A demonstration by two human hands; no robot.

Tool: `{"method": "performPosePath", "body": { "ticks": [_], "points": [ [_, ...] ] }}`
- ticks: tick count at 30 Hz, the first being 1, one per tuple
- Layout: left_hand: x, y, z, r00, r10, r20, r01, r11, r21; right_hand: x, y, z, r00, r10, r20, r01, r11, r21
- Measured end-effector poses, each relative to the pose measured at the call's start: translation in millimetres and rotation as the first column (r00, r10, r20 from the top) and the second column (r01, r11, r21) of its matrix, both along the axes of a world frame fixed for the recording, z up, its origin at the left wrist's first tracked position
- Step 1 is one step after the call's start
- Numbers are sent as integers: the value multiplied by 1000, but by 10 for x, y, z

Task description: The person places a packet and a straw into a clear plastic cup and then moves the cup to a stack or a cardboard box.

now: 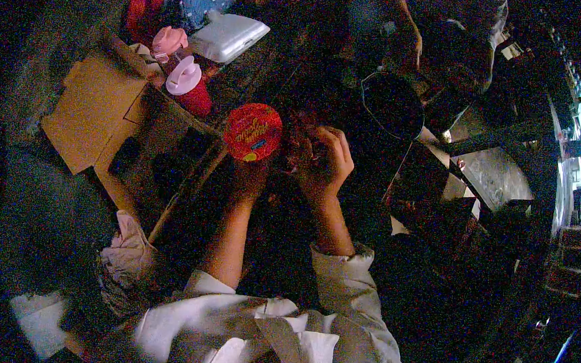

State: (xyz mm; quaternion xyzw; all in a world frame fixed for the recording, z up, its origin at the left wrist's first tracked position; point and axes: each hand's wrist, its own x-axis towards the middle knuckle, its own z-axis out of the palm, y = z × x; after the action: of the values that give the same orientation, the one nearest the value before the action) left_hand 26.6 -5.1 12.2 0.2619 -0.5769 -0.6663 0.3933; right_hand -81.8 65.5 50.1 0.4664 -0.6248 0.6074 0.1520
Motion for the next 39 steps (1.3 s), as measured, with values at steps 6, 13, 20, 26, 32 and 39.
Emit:
{"method": "performPosePath", "body": {
  "ticks": [6, 13, 20, 26, 32, 39],
  "points": [
    [-65, -25, 19, 999, 47, -19, -50, 956, -288, 70, 72, -132, 997, 39, 74, -43, 997, 61],
    [-49, -12, -105, 988, 151, 36, -128, 924, -361, 82, -16, -124, 999, 15, 34, -17, 998, 62],
    [-78, 16, -147, 995, -13, -98, -4, 986, -165, 63, -21, -45, 996, 78, 31, -80, 995, 66],
    [-58, 69, -71, 960, 47, -275, -83, 989, -120, 60, -21, -3, 998, 46, 50, -49, 997, 53],
    [-92, 55, -50, 993, 37, -108, -47, 995, -92, 55, -33, -13, 999, -18, -35, 22, 995, 101],
    [-24, 47, -149, 994, 97, 55, -83, 972, -220, 45, -9, -37, 1000, -12, 1, 12, 997, 78]
  ]
}}
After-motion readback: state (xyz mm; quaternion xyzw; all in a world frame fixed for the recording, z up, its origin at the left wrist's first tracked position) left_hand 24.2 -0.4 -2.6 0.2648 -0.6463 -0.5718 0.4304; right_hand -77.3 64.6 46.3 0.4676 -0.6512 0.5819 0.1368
